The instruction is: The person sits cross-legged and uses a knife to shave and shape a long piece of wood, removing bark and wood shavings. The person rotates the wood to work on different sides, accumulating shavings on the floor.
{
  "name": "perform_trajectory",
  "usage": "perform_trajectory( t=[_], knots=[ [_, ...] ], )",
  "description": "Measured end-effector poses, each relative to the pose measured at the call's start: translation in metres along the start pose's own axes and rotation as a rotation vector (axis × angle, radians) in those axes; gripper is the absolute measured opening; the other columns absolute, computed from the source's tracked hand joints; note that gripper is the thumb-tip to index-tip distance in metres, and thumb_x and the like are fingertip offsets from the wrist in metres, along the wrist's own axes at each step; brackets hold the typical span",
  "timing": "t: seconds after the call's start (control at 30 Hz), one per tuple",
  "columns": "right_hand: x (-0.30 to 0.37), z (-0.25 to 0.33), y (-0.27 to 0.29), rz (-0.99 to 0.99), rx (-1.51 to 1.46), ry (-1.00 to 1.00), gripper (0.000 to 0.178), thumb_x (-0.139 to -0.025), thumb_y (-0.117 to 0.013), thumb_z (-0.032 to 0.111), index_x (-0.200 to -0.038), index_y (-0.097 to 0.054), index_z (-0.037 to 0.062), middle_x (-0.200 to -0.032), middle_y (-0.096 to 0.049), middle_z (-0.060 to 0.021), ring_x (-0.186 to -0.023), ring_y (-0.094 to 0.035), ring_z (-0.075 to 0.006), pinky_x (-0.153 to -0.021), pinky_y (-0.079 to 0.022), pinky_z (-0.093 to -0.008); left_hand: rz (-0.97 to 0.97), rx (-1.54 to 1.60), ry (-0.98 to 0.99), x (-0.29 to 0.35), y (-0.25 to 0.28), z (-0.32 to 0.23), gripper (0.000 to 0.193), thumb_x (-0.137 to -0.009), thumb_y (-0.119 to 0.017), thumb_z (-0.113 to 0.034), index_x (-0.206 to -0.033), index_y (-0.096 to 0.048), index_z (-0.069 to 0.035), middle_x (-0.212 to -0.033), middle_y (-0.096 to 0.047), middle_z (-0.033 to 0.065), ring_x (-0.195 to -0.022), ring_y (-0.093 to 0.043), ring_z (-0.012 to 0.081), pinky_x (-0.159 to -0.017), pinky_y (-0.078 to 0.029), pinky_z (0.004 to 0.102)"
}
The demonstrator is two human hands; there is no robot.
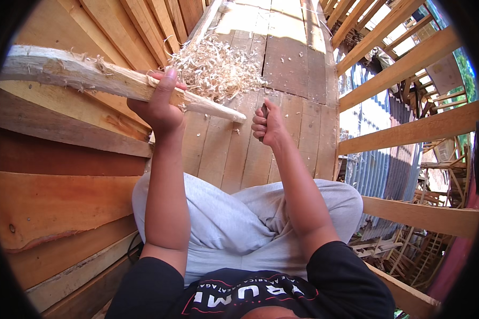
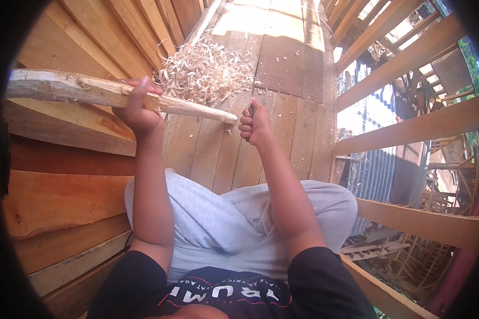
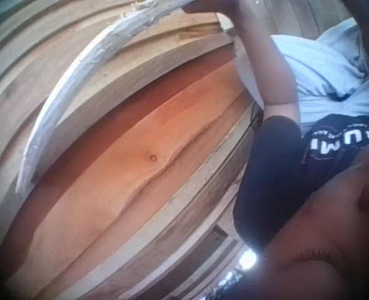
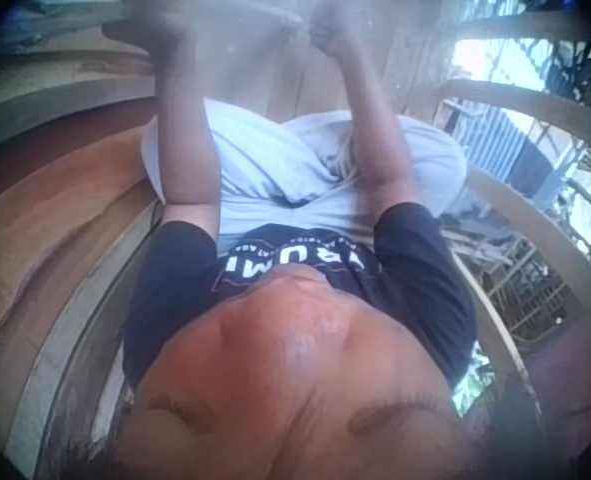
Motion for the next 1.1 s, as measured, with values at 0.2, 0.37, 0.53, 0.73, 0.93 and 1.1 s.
perform_trajectory(
  t=[0.2, 0.37, 0.53, 0.73, 0.93, 1.1],
  knots=[
    [0.028, 0.027, 0.050, -0.554, -0.477, 0.440, 0.051, -0.094, -0.043, 0.059, -0.066, -0.034, 0.0174, -0.053, -0.032, 0.0038, -0.039, -0.025, -0.0110, -0.037, -0.018, -0.0286, 0.013, 0.036, 0.015, -0.001, 0.002, -0.001, 0.013, -0.075, -0.067, -0.002, -0.076, -0.054, -0.004, -0.062, -0.055, 0.0081, -0.053, -0.057, 0.0181, -0.054, -0.052, 0.0320],
    [0.046, 0.074, 0.009, -0.669, 0.956, 0.865, 0.039, -0.091, -0.058, 0.048, -0.081, -0.056, 0.0096, -0.064, -0.054, -0.0043, -0.055, -0.054, -0.0213, -0.053, -0.042, -0.0377, 0.034, 0.085, -0.008, -0.002, 0.004, 0.003, 0.014, -0.075, -0.070, -0.001, -0.078, -0.057, -0.002, -0.065, -0.058, 0.0082, -0.053, -0.061, 0.0181, -0.054, -0.053, 0.0306],
    [0.046, 0.073, -0.010, -0.640, 1.247, 0.816, 0.031, -0.092, -0.060, 0.033, -0.101, -0.064, 0.0035, -0.085, -0.067, -0.0161, -0.085, -0.066, -0.0317, -0.075, -0.048, -0.0425, 0.030, 0.045, 0.002, 0.000, 0.001, -0.001, 0.014, -0.075, -0.066, 0.000, -0.078, -0.053, -0.005, -0.062, -0.055, 0.0084, -0.053, -0.057, 0.0185, -0.055, -0.052, 0.0322],
    [0.019, 0.080, 0.053, -0.482, 1.442, 0.622, 0.021, -0.089, -0.063, 0.016, -0.107, -0.065, 0.0054, -0.100, -0.068, -0.0189, -0.096, -0.065, -0.0334, -0.082, -0.049, -0.0421, 0.140, 0.184, 0.073, -0.001, -0.003, -0.002, 0.017, -0.075, -0.064, 0.001, -0.083, -0.051, -0.006, -0.065, -0.054, 0.0068, -0.054, -0.055, 0.0168, -0.057, -0.050, 0.0319],
    [0.022, 0.075, 0.081, -0.413, 1.646, 0.407, 0.018, -0.075, -0.071, 0.006, -0.093, -0.070, 0.0054, -0.093, -0.070, -0.0160, -0.090, -0.066, -0.0315, -0.078, -0.051, -0.0397, 0.456, 0.346, 0.182, -0.002, -0.015, -0.029, 0.013, -0.079, -0.055, -0.007, -0.089, -0.046, -0.009, -0.065, -0.048, 0.0041, -0.060, -0.049, 0.0158, -0.062, -0.042, 0.0314],
    [-0.002, 0.047, 0.082, -0.150, 1.692, 0.217, 0.026, -0.066, -0.076, -0.002, -0.090, -0.069, 0.0053, -0.084, -0.070, -0.0104, -0.082, -0.067, -0.0231, -0.071, -0.052, -0.0345, 0.497, 0.417, 0.190, -0.003, -0.017, -0.036, 0.019, -0.075, -0.055, 0.000, -0.089, -0.043, -0.007, -0.064, -0.047, 0.0056, -0.057, -0.049, 0.0143, -0.059, -0.044, 0.0288]
  ],
)
Point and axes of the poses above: each hand's wrist, its own x-axis away from the middle knuckle, its own y-axis out of the back of the hand, z = x × y, the point moved 8 cm from there along -x, towards the middle knuckle
